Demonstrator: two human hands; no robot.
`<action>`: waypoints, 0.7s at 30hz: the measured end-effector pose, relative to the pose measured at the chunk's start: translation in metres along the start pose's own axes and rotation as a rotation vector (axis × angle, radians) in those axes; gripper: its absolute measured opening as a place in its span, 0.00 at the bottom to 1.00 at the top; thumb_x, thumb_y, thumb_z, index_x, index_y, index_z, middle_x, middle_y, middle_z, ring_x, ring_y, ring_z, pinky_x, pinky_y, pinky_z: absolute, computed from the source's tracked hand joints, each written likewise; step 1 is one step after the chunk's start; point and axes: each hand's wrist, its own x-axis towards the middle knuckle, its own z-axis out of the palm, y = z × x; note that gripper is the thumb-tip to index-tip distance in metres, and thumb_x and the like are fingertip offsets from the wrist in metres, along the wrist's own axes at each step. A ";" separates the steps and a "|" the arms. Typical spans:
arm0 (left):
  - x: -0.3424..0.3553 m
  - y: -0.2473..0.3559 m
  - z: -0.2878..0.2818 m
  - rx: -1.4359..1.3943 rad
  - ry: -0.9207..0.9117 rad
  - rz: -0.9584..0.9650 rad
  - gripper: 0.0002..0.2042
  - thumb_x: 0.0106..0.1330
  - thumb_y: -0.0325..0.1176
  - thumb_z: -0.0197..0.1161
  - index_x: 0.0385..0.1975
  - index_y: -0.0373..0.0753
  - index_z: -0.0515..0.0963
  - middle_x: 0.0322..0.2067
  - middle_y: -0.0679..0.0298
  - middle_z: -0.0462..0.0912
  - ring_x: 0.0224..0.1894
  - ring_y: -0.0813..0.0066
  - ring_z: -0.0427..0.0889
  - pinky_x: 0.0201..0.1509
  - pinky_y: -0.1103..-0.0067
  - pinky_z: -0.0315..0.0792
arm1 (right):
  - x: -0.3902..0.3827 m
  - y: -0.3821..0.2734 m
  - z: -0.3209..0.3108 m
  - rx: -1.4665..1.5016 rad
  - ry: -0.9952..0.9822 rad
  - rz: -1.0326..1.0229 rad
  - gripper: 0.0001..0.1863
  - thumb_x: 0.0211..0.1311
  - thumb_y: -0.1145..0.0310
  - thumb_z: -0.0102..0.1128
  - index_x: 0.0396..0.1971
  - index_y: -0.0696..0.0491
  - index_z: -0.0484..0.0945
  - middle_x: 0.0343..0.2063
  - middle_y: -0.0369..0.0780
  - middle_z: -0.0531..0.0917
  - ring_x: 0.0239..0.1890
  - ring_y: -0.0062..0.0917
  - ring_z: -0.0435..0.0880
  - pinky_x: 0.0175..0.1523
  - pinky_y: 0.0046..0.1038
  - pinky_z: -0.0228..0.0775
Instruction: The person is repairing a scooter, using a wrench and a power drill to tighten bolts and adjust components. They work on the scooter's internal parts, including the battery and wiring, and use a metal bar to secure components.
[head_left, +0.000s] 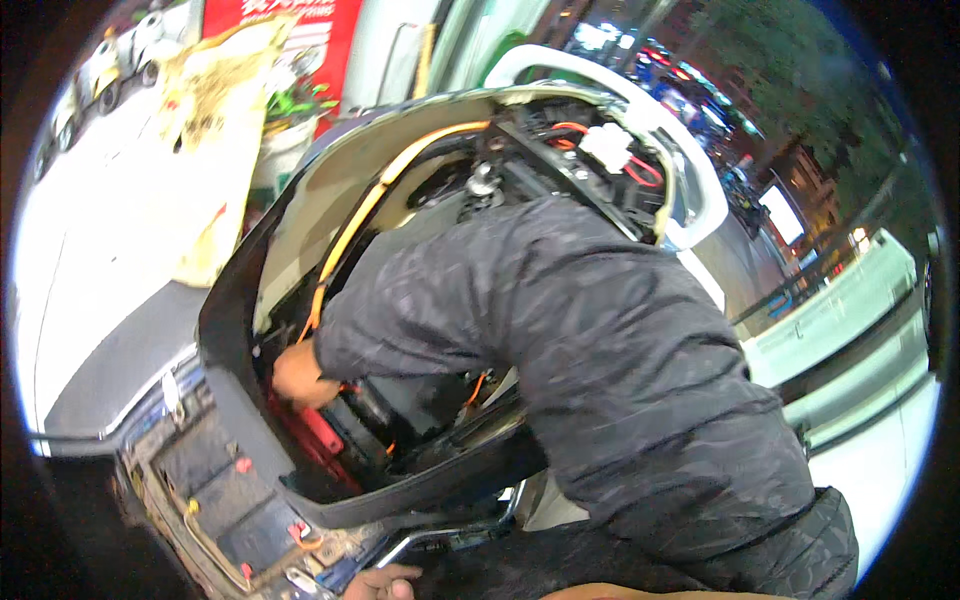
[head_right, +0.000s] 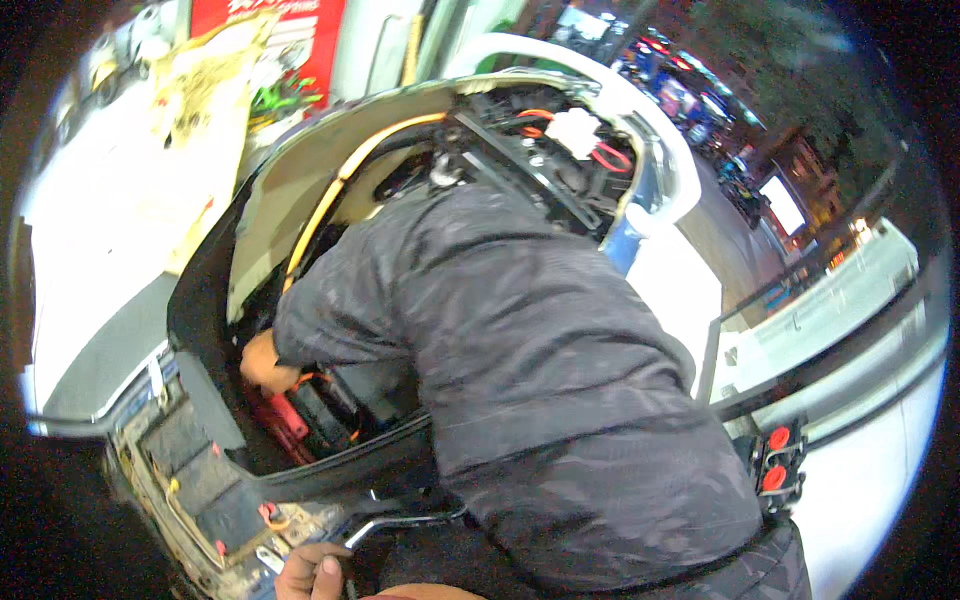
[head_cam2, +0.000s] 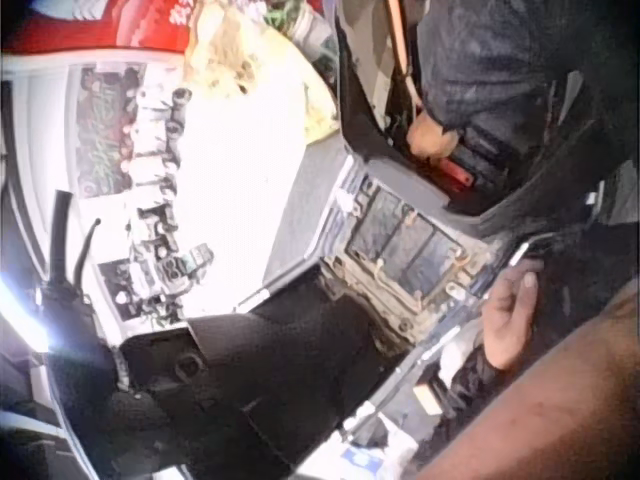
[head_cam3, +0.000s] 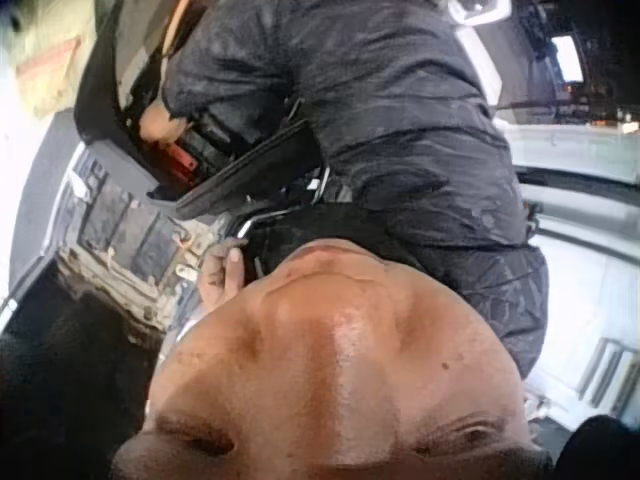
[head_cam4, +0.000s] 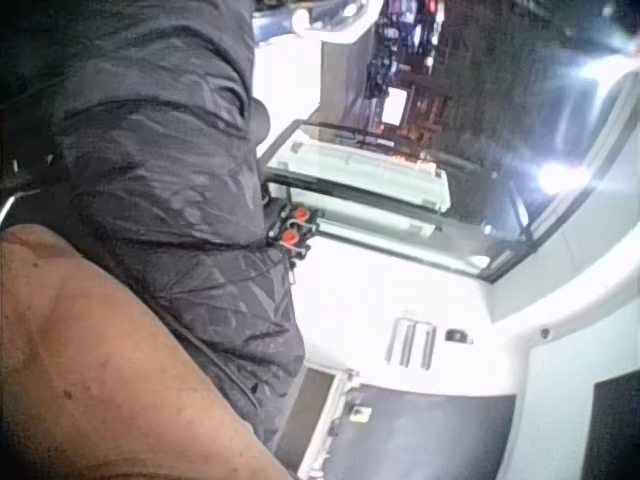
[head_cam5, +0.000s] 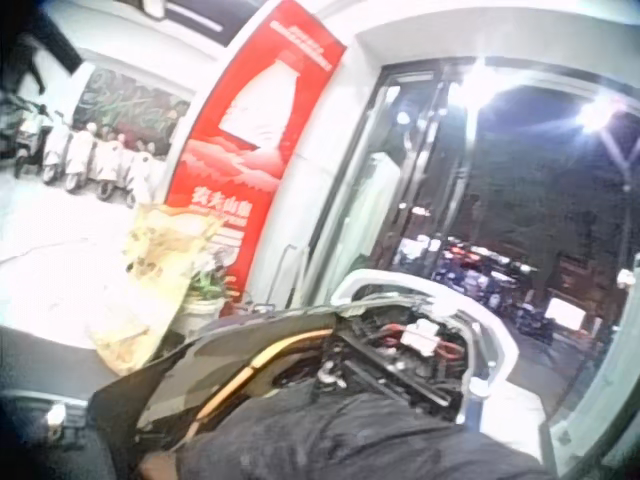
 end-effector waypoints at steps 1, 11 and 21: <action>0.000 0.001 -0.001 0.072 -0.001 0.038 0.09 0.79 0.32 0.62 0.49 0.34 0.83 0.38 0.69 0.85 0.42 0.82 0.78 0.50 0.82 0.72 | 0.001 0.001 -0.001 -0.043 -0.009 -0.090 0.17 0.61 0.58 0.63 0.28 0.60 0.85 0.32 0.55 0.88 0.39 0.55 0.88 0.43 0.52 0.80; -0.011 -0.002 -0.005 -0.051 -0.016 -0.134 0.10 0.81 0.31 0.59 0.53 0.34 0.81 0.40 0.69 0.83 0.41 0.83 0.76 0.50 0.82 0.70 | -0.014 0.004 -0.026 0.142 -0.089 0.036 0.10 0.63 0.70 0.58 0.35 0.61 0.83 0.33 0.56 0.86 0.39 0.55 0.85 0.44 0.50 0.76; -0.011 -0.007 0.003 -0.057 0.009 -0.098 0.09 0.81 0.30 0.60 0.52 0.35 0.81 0.39 0.74 0.81 0.40 0.86 0.73 0.50 0.85 0.68 | -0.012 -0.001 -0.039 -0.136 -0.119 -0.193 0.11 0.60 0.71 0.61 0.39 0.61 0.84 0.40 0.53 0.87 0.45 0.54 0.85 0.49 0.49 0.79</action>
